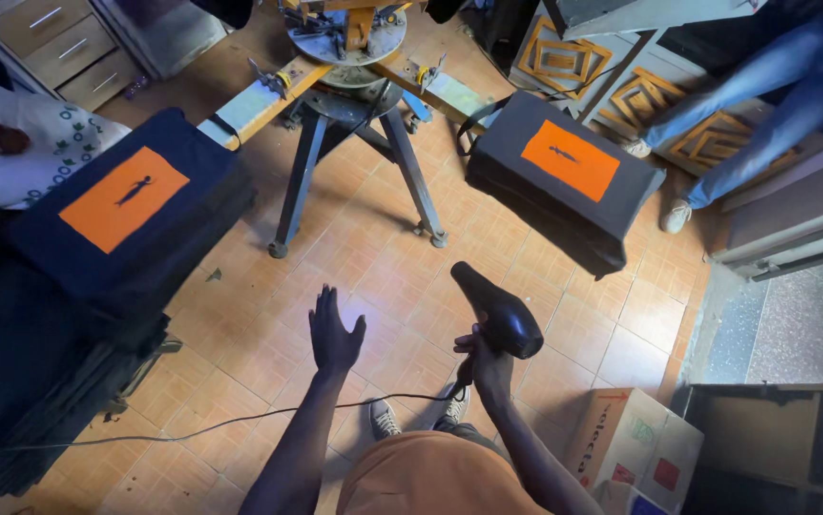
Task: The person uses a handheld heat gun to apply heat to an orange printed logo on a black tote bag. The person moves the heat gun over the logo area and occasionally presses the logo with a hand. The bag is flipped to treat both sides of the logo.
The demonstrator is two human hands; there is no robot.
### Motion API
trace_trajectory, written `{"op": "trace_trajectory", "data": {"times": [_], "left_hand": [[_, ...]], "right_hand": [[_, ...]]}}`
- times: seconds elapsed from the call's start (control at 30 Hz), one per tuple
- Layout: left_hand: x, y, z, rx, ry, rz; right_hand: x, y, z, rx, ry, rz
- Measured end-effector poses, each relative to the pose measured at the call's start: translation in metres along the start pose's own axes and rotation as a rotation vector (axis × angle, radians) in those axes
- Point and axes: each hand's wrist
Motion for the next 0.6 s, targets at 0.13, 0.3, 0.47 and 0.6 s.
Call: {"op": "trace_trajectory", "data": {"times": [0.13,0.3,0.47,0.6], "left_hand": [[-0.014,0.015,-0.007,0.024,-0.004,0.003],[-0.022,0.038,-0.020,0.115,-0.003,-0.019],[-0.016,0.085,-0.029,0.197,-0.097,-0.058],[-0.021,0.123,-0.047,0.210,-0.275,-0.138]], "right_hand": [[0.009,-0.033,0.006,0.049,0.098,-0.005],[-0.037,-0.006,0.058,-0.062,0.214,0.134],[-0.033,-0.012,0.068,-0.091,0.214,0.123],[-0.030,-0.029,0.070,-0.008,0.109,0.046]]}}
Point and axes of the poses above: each hand's wrist, its own x-axis away from the middle knuckle, its own z-axis out of the back of the hand, y = z × x, and after that the axes turned 7 degrees about -x, right-handed
